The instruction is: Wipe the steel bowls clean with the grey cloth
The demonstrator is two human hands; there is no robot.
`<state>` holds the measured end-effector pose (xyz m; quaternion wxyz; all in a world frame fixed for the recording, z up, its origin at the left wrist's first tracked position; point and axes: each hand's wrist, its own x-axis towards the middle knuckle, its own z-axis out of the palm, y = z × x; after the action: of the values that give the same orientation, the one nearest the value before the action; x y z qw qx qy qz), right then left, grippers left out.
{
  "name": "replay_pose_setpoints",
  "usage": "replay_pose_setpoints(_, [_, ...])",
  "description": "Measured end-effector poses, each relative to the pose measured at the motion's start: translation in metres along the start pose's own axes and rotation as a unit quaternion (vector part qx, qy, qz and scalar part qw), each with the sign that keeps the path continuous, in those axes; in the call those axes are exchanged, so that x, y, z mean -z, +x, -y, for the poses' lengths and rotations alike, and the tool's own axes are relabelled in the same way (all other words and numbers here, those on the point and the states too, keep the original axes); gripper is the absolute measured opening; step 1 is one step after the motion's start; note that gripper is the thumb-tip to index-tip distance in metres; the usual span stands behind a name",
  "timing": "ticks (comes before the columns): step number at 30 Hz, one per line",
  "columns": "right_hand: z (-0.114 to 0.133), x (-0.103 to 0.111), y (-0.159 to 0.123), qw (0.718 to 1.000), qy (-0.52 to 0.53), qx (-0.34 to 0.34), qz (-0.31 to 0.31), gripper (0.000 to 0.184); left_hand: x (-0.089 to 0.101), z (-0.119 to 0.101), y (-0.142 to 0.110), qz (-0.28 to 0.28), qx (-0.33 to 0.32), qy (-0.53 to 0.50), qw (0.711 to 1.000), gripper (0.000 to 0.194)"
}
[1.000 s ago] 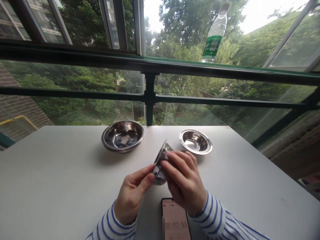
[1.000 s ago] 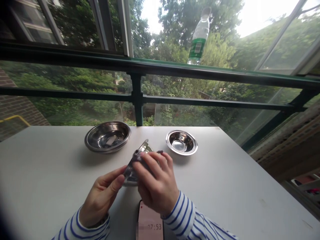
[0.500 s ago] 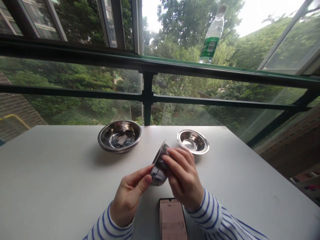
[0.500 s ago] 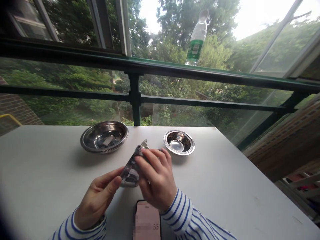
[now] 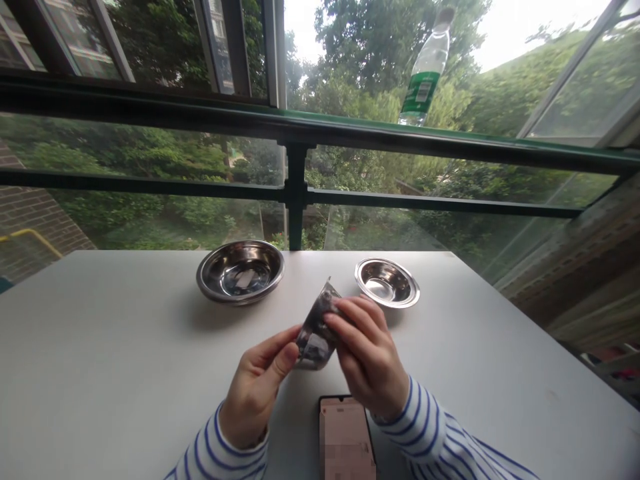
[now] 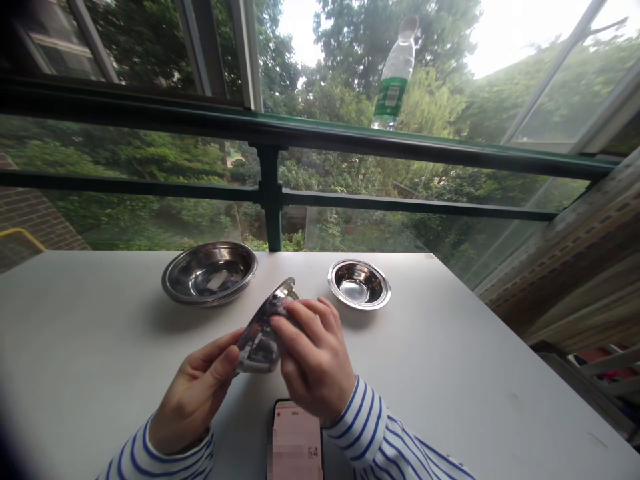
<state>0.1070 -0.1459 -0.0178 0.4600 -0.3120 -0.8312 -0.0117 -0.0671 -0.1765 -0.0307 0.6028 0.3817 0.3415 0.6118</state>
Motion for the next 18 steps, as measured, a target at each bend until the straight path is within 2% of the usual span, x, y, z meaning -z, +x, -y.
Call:
replay_pose_setpoints(2, [0.004,-0.001,0.0,0.998,-0.016,0.055,0.013,0.039,-0.002,-0.001,0.001,-0.017,-0.002,-0.018,1.0,0.022])
replay_pose_setpoints(3, [0.003,-0.001,0.0,0.998,-0.016,0.053,0.01,0.039,-0.003,-0.001,0.001,-0.02,-0.001,-0.023,1.0,0.022])
replay_pose_setpoints(7, [-0.009,-0.004,0.003,0.996,0.026,-0.081,-0.036,0.037,-0.007,-0.003,0.002,-0.02,0.011,-0.057,0.998,0.022])
replay_pose_setpoints(9, [-0.011,-0.004,0.002,0.993,0.032,-0.102,-0.04,0.038,-0.009,-0.005,0.003,-0.024,0.014,-0.075,0.997,0.022])
replay_pose_setpoints(12, [-0.002,-0.004,0.0,1.0,-0.001,0.004,-0.003,0.04,-0.009,-0.006,0.004,-0.033,0.017,-0.09,0.995,0.021])
replay_pose_setpoints(15, [0.005,-0.006,-0.001,0.993,-0.036,0.114,0.024,0.038,-0.009,-0.006,0.005,-0.039,0.015,-0.097,0.994,0.022])
replay_pose_setpoints(16, [0.005,-0.006,-0.001,0.992,-0.039,0.12,0.023,0.038,-0.009,-0.006,0.006,-0.042,0.016,-0.096,0.994,0.023])
replay_pose_setpoints(18, [-0.001,-0.007,0.001,0.997,-0.03,0.071,0.001,0.04,-0.009,-0.006,0.005,-0.043,0.021,-0.09,0.995,0.026])
